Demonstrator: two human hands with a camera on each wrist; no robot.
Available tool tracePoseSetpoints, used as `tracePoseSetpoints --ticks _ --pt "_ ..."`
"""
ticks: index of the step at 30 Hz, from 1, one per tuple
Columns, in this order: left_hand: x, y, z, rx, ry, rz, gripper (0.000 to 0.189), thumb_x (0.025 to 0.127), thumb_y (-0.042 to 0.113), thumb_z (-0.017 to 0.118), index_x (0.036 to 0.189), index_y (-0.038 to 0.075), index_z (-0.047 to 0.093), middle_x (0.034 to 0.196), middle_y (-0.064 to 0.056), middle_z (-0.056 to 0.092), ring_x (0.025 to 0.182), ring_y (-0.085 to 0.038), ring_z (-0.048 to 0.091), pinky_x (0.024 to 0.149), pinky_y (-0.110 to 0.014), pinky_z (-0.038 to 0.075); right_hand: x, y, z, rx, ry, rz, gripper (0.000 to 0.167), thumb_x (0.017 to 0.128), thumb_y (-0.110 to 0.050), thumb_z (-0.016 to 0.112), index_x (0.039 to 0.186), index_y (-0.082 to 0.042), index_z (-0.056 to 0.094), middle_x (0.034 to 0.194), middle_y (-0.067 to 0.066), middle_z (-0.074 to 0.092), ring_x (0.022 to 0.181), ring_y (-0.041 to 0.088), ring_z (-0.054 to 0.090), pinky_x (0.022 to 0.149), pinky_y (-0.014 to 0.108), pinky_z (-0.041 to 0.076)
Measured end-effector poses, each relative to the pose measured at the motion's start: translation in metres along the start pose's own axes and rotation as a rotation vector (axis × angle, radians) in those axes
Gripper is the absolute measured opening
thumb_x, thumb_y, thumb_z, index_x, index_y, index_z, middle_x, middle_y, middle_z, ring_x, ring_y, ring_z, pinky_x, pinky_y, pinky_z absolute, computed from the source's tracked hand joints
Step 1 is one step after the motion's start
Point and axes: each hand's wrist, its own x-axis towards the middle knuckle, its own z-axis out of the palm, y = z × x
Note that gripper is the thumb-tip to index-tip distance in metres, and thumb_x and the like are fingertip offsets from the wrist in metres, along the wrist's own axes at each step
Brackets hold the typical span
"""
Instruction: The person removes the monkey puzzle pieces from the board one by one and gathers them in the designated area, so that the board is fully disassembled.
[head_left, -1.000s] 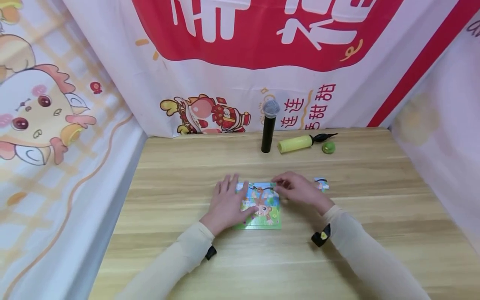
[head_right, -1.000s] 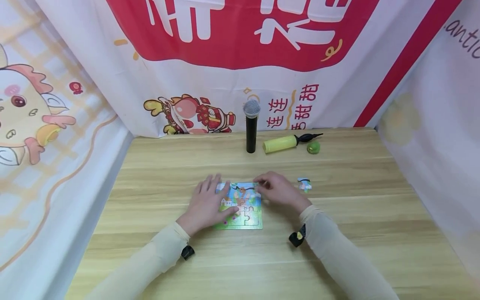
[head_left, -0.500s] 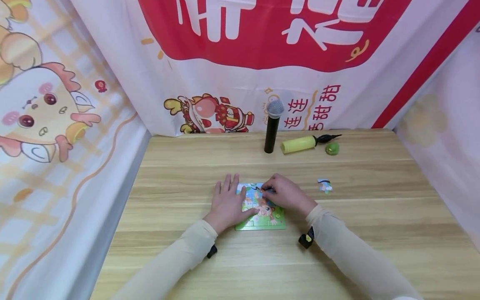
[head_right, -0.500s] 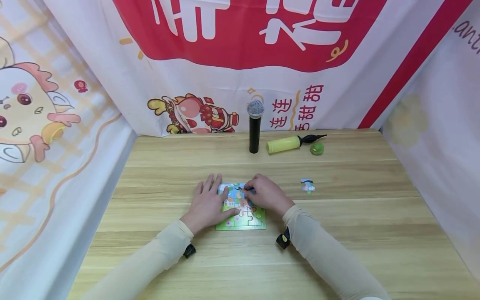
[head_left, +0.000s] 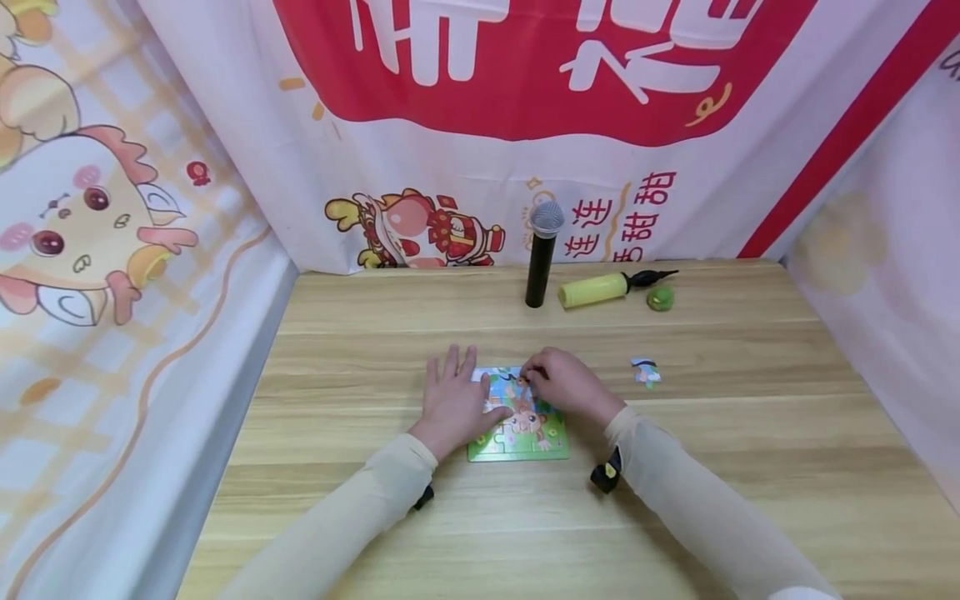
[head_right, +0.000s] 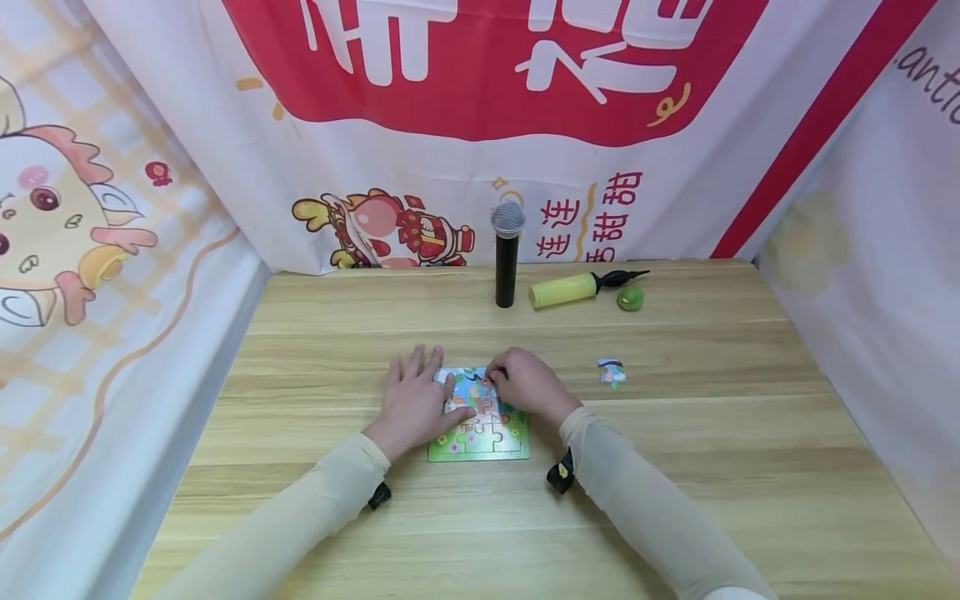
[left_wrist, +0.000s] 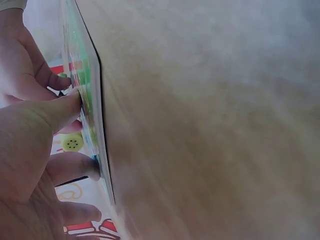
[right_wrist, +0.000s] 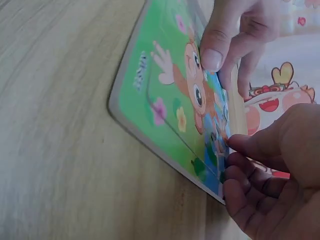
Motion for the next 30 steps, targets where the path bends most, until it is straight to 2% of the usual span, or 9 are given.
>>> tracePoseSetpoints --ticks 4,7,13,18,22,30 --pt "0.000 0.000 0.000 0.012 0.016 -0.016 0.079 0.089 0.084 0.037 0.142 0.030 0.062 0.165 -0.016 0.021 0.151 -0.044 0.007 0.112 -0.070 -0.010 0.002 0.003 -0.002 0.086 -0.017 0.064 0.014 0.101 -0.016 0.063 0.102 -0.009 0.076 0.089 -0.001 0.067 0.077 0.014 0.061 0.074 0.036 0.053" --pt "0.000 0.000 0.000 0.007 0.010 -0.023 0.080 0.088 0.085 0.037 0.143 0.032 0.061 0.165 -0.016 0.019 0.151 -0.044 0.004 0.111 -0.069 -0.013 0.003 0.003 -0.005 0.127 -0.041 0.098 0.013 0.102 -0.021 0.064 0.100 -0.013 0.074 0.088 -0.003 0.067 0.077 0.014 0.061 0.073 0.034 0.052" --pt "0.001 0.000 -0.001 0.017 0.027 -0.008 0.080 0.089 0.085 0.036 0.142 0.032 0.061 0.164 -0.016 0.022 0.151 -0.045 0.007 0.112 -0.069 -0.010 0.005 0.004 -0.008 0.202 -0.058 0.099 0.006 0.099 -0.018 0.069 0.100 -0.014 0.073 0.091 -0.003 0.068 0.084 0.015 0.062 0.077 0.034 0.053" --pt "0.002 -0.001 -0.002 0.047 0.032 0.002 0.081 0.089 0.085 0.034 0.142 0.031 0.061 0.164 -0.016 0.023 0.151 -0.045 0.010 0.113 -0.069 -0.008 0.008 0.011 -0.006 0.284 -0.030 0.075 0.009 0.097 -0.013 0.071 0.105 -0.011 0.073 0.094 -0.001 0.068 0.088 0.016 0.062 0.080 0.034 0.054" --pt "0.001 -0.002 -0.003 0.037 0.027 0.007 0.081 0.089 0.085 0.035 0.143 0.030 0.061 0.164 -0.017 0.024 0.150 -0.045 0.011 0.113 -0.068 -0.008 0.009 0.018 -0.005 0.344 -0.052 0.062 0.008 0.097 -0.013 0.071 0.104 -0.014 0.074 0.095 -0.001 0.069 0.088 0.019 0.063 0.080 0.035 0.054" --pt "-0.002 -0.002 -0.001 0.024 0.000 -0.011 0.082 0.088 0.085 0.035 0.144 0.031 0.059 0.164 -0.016 0.024 0.151 -0.044 0.011 0.113 -0.067 -0.011 0.004 0.017 -0.006 0.365 -0.069 0.062 0.009 0.098 -0.012 0.068 0.103 -0.016 0.075 0.095 -0.001 0.069 0.085 0.021 0.061 0.075 0.036 0.054"
